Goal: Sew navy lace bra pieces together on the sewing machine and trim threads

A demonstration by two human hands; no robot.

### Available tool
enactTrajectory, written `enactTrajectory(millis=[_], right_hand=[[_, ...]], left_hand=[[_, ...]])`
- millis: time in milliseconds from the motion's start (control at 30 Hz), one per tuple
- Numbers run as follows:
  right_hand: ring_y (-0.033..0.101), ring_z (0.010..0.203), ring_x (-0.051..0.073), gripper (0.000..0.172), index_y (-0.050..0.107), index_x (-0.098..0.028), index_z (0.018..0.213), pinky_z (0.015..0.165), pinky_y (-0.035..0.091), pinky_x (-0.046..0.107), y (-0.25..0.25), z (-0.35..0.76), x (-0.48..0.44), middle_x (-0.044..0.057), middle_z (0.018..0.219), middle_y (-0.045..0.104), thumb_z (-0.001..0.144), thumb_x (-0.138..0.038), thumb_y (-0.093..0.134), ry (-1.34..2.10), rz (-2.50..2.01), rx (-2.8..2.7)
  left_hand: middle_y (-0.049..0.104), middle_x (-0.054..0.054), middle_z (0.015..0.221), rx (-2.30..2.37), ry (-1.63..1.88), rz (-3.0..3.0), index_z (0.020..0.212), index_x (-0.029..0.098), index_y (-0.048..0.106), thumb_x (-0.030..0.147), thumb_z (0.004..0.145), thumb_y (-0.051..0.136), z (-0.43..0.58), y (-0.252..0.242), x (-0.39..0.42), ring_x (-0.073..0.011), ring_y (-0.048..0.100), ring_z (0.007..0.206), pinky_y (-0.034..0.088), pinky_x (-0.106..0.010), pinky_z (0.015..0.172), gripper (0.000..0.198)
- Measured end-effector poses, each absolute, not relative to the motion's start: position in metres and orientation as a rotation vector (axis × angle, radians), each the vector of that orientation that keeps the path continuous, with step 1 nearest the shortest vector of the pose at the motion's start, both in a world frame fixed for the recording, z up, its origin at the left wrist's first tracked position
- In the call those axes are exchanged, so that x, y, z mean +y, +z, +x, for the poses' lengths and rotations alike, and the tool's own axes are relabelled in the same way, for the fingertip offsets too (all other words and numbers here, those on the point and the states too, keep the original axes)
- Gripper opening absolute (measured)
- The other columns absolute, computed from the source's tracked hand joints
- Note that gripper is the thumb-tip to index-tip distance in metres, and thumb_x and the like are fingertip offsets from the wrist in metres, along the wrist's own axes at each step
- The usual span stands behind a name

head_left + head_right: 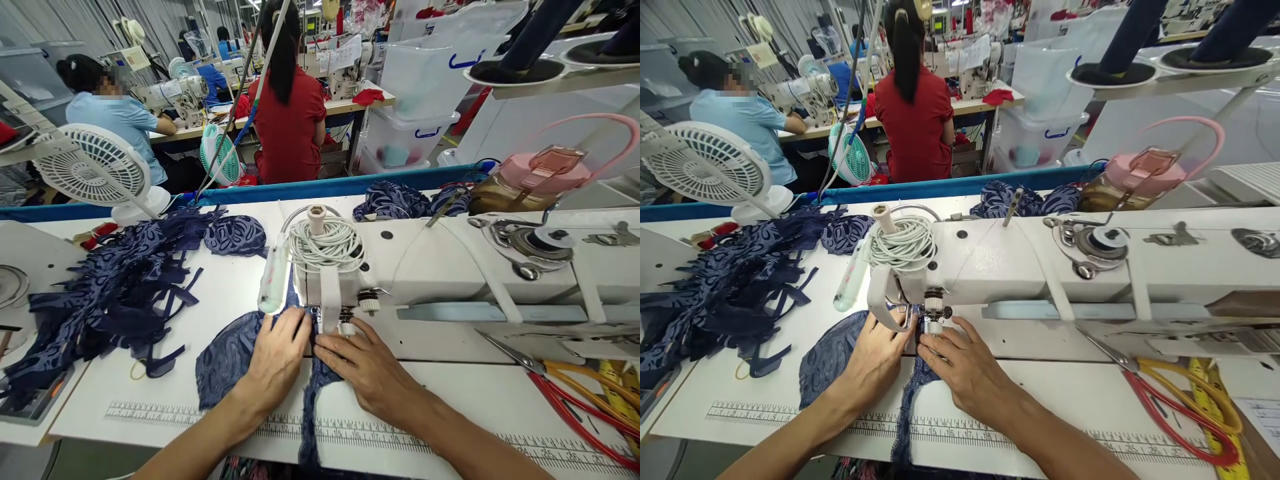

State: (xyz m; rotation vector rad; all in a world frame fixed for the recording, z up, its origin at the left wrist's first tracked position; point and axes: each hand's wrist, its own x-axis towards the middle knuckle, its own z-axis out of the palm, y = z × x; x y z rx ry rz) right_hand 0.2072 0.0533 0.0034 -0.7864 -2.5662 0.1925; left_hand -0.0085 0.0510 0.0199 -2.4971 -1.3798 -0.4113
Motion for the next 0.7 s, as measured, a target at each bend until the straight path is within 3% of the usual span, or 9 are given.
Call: enactTrajectory(millis=[100, 200, 267, 333, 400, 500, 600, 700], right_hand=[[0.055, 0.111, 0.020, 0.057, 0.058, -0.018, 0.127, 0.112, 0.024, 0.047, 0.005, 0.207, 0.052, 0.007, 0.125, 0.065, 0.079, 0.007, 0.040, 0.219, -0.774, -2.556], [0.056, 0.109, 0.019, 0.056, 0.058, -0.017, 0.126, 0.111, 0.025, 0.045, 0.007, 0.206, 0.053, 0.007, 0.121, 0.066, 0.079, 0.007, 0.041, 0.231, -0.767, -2.548], [0.055, 0.110, 0.019, 0.054, 0.059, -0.016, 0.124, 0.112, 0.025, 0.044, 0.008, 0.206, 0.053, 0.007, 0.120, 0.066, 0.078, 0.006, 0.042, 0.242, -0.763, -2.548], [0.054, 0.112, 0.019, 0.053, 0.060, -0.016, 0.122, 0.113, 0.023, 0.042, 0.008, 0.206, 0.053, 0.007, 0.121, 0.066, 0.075, 0.005, 0.044, 0.259, -0.761, -2.553], [0.053, 0.113, 0.018, 0.053, 0.060, -0.017, 0.121, 0.114, 0.021, 0.041, 0.008, 0.206, 0.052, 0.006, 0.121, 0.065, 0.073, 0.004, 0.047, 0.274, -0.759, -2.559], [0.054, 0.111, 0.018, 0.055, 0.059, -0.018, 0.122, 0.114, 0.020, 0.041, 0.007, 0.206, 0.053, 0.005, 0.120, 0.066, 0.073, 0.003, 0.048, 0.267, -0.766, -2.571], [0.056, 0.109, 0.018, 0.053, 0.060, -0.018, 0.121, 0.113, 0.023, 0.044, 0.007, 0.205, 0.053, 0.007, 0.118, 0.067, 0.075, 0.003, 0.047, 0.246, -0.761, -2.571], [0.056, 0.107, 0.019, 0.052, 0.061, -0.017, 0.120, 0.112, 0.025, 0.044, 0.007, 0.205, 0.053, 0.008, 0.116, 0.068, 0.075, 0.003, 0.045, 0.250, -0.759, -2.547]], left_hand=[[0.065, -0.015, 0.111, -1.483, -0.459, -2.407, 0.118, 0.009, 0.058, -0.002, 0.088, 0.035, -0.021, 0.025, 0.044, -0.0268, 0.058, 0.107, 0.042, -0.053, 0.098, 0.040], [0.066, -0.010, 0.100, -1.395, -0.535, -2.474, 0.111, 0.012, 0.060, 0.000, 0.091, 0.035, -0.029, 0.028, 0.041, -0.0230, 0.060, 0.098, 0.039, -0.055, 0.101, 0.034], [0.064, -0.006, 0.086, -1.275, -0.563, -2.571, 0.103, 0.014, 0.061, 0.000, 0.092, 0.035, -0.029, 0.027, 0.042, -0.0182, 0.059, 0.083, 0.043, -0.049, 0.097, 0.031], [0.060, -0.003, 0.077, -1.225, -0.571, -2.636, 0.097, 0.014, 0.060, 0.002, 0.093, 0.035, -0.028, 0.021, 0.045, -0.0155, 0.055, 0.072, 0.049, -0.038, 0.082, 0.028], [0.058, -0.004, 0.079, -1.260, -0.560, -2.695, 0.101, 0.014, 0.058, 0.006, 0.095, 0.035, -0.027, 0.014, 0.047, -0.0159, 0.054, 0.072, 0.049, -0.029, 0.069, 0.025], [0.058, -0.006, 0.082, -1.305, -0.567, -2.748, 0.110, 0.012, 0.055, 0.011, 0.098, 0.036, -0.027, 0.008, 0.049, -0.0168, 0.055, 0.075, 0.048, -0.027, 0.064, 0.023], [0.062, -0.008, 0.089, -1.197, -0.615, -2.670, 0.106, 0.012, 0.058, 0.008, 0.096, 0.040, -0.025, 0.009, 0.049, -0.0178, 0.058, 0.080, 0.049, -0.031, 0.070, 0.021], [0.065, -0.009, 0.102, -1.082, -0.641, -2.585, 0.102, 0.014, 0.061, 0.006, 0.094, 0.046, -0.022, 0.012, 0.050, -0.0224, 0.059, 0.100, 0.047, -0.042, 0.091, 0.019]])
